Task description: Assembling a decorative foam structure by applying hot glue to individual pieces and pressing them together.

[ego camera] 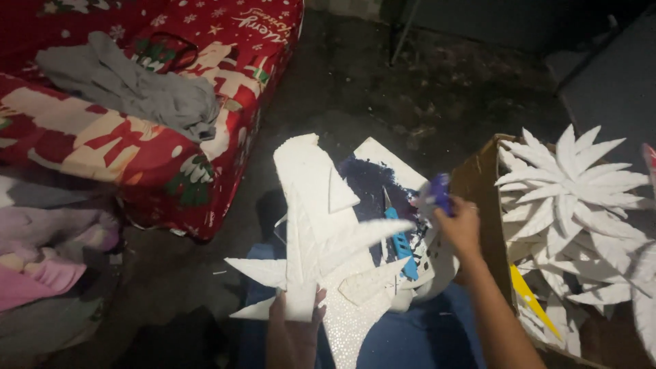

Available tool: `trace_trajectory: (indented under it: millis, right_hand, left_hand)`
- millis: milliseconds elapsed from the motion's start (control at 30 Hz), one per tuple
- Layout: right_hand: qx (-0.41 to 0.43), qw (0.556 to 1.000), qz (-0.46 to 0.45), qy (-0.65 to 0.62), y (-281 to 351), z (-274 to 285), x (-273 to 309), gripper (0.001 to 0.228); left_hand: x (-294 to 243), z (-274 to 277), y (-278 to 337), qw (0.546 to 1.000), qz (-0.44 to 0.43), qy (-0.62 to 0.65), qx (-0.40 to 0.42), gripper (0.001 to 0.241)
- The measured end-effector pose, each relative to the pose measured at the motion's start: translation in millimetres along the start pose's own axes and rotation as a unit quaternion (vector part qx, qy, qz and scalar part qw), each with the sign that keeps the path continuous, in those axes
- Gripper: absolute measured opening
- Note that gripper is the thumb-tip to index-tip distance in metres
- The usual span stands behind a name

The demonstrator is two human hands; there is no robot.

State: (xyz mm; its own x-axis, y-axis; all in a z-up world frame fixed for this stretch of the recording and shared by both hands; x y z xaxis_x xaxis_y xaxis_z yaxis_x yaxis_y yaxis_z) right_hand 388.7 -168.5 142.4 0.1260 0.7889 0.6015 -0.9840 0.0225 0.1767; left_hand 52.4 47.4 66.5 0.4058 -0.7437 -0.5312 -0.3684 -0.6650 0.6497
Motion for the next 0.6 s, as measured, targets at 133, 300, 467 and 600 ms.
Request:
trace_trajectory:
  millis: [133,300,467,600]
  right_hand:
    - [-0.104,0.953,-0.052,-0.282,10.0,45.3,-51.7,0.018]
    - [-0.070,0.924,-0.196,-0.322,119.7,59.9,-68.4,0.027]
    - [0.154,0.959,-0.160,-0.178,162.2,-35.3,-109.2,0.028]
    - [0.240,0.916,-0.206,-0.248,196.7,-50.2,-66.5,0.031]
  left_hand:
    - [15.3,-7.4,-1.6,0.996,0.040,0.046,0.062,0.057]
    - [26.4,-16.6,-0.3,0.993,0.050,0.056,0.097,0.053]
    - [68.6,11.3,-34.5,0.920,0.007,0.232,0.315,0.040]
    - [55.9,-5.1,-5.6,0.768,0.086,0.393,0.498,0.030]
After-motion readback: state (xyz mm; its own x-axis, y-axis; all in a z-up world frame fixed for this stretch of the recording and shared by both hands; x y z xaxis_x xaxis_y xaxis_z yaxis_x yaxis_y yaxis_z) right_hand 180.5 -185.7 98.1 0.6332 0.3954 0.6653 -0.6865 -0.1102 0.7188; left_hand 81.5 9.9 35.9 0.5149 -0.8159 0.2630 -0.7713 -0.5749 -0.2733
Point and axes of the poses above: each hand's wrist, its own y-axis away from the middle knuckle, its own z-axis out of the back of the hand, x = y × z, the point moved 10 cm from there along -y, towards the middle knuckle, and after that the axes turned 13 degrees about -z, right-handed, at the moved point
